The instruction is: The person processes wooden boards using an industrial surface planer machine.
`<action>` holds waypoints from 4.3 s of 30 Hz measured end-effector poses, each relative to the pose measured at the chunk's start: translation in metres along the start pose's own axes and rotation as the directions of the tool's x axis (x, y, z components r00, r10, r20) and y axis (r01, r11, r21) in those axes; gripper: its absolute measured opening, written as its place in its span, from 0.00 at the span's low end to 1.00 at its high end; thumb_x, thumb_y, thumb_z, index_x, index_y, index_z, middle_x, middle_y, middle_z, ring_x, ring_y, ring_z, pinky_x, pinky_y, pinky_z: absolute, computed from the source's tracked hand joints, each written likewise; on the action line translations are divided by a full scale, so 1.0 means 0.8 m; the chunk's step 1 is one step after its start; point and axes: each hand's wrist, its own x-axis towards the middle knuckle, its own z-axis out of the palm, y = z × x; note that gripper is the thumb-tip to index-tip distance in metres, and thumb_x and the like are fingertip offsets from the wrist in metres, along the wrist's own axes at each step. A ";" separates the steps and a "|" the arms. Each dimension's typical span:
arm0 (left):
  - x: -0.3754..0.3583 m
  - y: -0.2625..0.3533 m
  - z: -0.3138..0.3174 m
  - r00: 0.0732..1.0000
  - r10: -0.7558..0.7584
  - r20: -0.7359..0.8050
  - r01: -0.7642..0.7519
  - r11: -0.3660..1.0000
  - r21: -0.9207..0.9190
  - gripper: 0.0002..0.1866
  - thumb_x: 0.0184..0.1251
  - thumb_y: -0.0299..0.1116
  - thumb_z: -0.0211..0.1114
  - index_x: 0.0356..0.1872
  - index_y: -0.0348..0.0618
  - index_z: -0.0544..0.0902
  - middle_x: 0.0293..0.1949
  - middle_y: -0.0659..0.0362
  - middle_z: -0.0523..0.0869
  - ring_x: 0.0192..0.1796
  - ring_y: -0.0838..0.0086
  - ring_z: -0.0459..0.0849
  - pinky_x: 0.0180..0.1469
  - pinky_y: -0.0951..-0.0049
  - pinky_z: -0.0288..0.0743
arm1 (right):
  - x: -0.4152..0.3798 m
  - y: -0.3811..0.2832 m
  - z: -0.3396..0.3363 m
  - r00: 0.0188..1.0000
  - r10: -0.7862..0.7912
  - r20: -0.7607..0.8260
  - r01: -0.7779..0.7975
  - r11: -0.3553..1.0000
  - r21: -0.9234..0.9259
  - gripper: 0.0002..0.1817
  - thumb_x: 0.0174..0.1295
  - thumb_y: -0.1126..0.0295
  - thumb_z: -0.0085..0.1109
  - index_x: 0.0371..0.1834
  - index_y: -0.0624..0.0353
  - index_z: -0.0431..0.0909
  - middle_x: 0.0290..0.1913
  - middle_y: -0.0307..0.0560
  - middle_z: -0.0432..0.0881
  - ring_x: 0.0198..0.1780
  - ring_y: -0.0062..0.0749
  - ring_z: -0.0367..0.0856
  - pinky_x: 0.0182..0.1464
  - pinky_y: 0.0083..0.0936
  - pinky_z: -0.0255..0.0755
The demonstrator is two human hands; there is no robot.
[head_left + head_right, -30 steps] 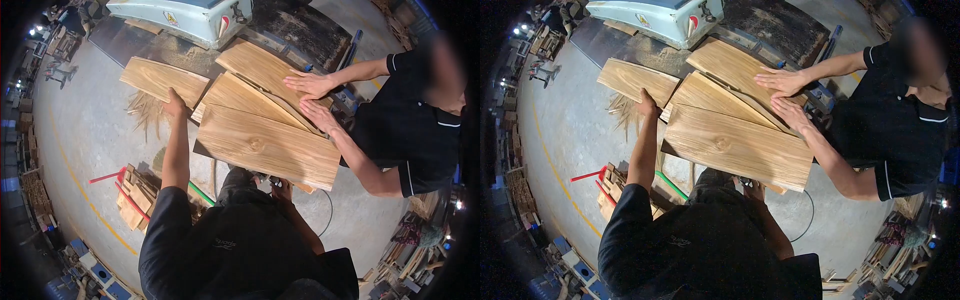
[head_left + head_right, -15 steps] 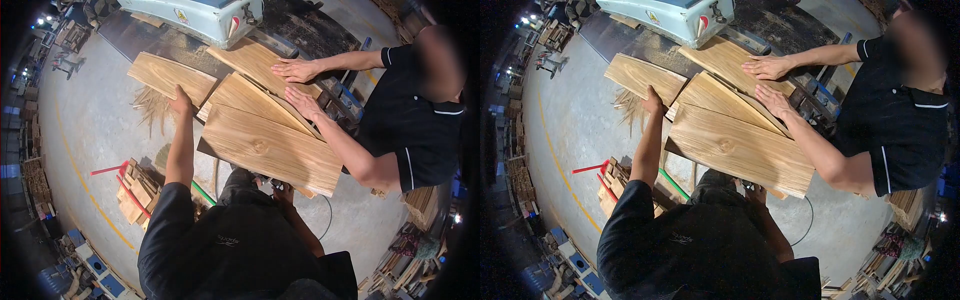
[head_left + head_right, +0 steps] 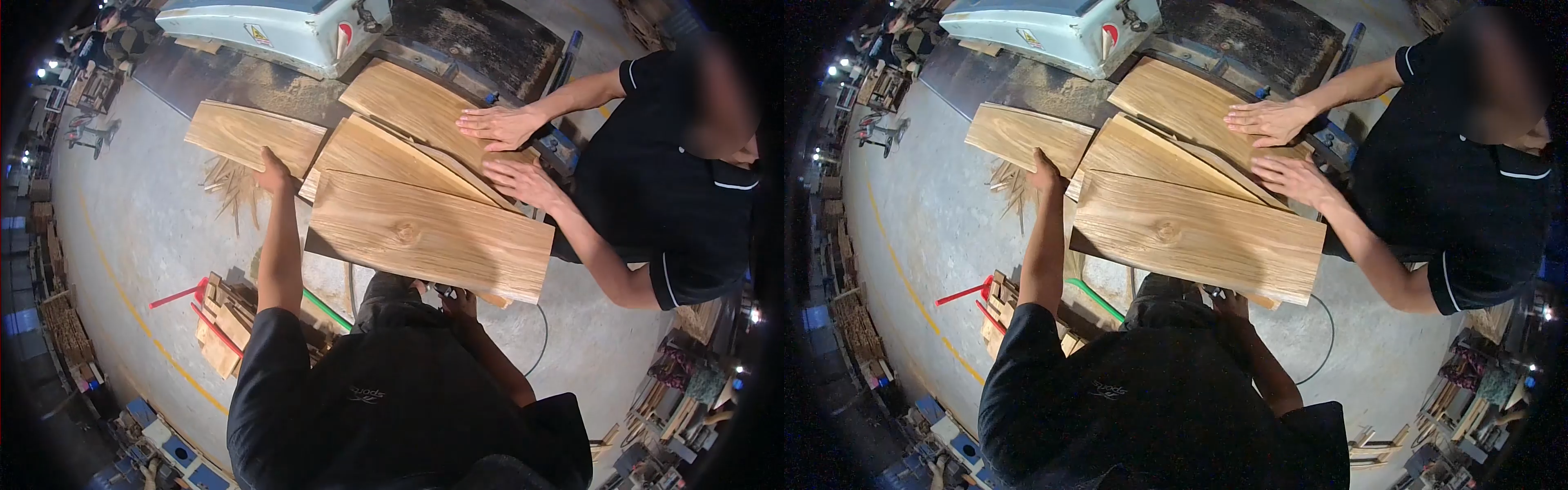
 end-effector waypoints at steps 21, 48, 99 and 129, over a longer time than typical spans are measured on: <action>-0.019 0.019 0.005 1.000 0.020 0.019 -0.019 0.999 -0.047 0.33 0.63 0.35 0.68 0.66 0.32 0.66 0.57 0.46 0.79 0.52 0.61 0.81 0.54 0.62 0.78 | 0.009 -0.020 -0.017 0.973 0.230 0.030 -0.229 0.927 0.296 0.10 0.53 0.64 0.69 0.39 0.44 0.86 0.58 0.48 0.74 0.62 0.52 0.67 0.59 0.48 0.66; 0.001 -0.003 0.001 0.997 0.055 0.046 -0.049 0.990 -0.132 0.31 0.64 0.35 0.69 0.64 0.31 0.68 0.57 0.47 0.79 0.55 0.62 0.80 0.56 0.67 0.76 | 0.006 -0.002 -0.004 0.995 -0.046 -0.084 0.042 0.998 -0.040 0.10 0.50 0.65 0.71 0.37 0.41 0.86 0.59 0.45 0.73 0.62 0.50 0.70 0.57 0.47 0.69; 0.001 -0.004 -0.004 0.992 0.104 -0.073 -0.093 0.986 0.137 0.35 0.59 0.45 0.71 0.61 0.30 0.73 0.55 0.44 0.82 0.55 0.57 0.81 0.59 0.61 0.72 | -0.008 0.011 0.020 0.995 0.054 -0.086 -0.049 0.996 0.068 0.19 0.48 0.66 0.74 0.46 0.41 0.83 0.56 0.45 0.76 0.59 0.52 0.69 0.57 0.47 0.67; -0.021 0.032 0.004 0.980 0.153 -0.129 -0.097 0.927 0.362 0.33 0.61 0.41 0.69 0.62 0.30 0.71 0.53 0.43 0.83 0.54 0.57 0.82 0.59 0.62 0.72 | -0.002 0.014 0.011 0.992 -0.102 -0.073 0.100 0.995 -0.029 0.14 0.47 0.66 0.72 0.39 0.40 0.87 0.59 0.48 0.75 0.60 0.52 0.69 0.59 0.49 0.64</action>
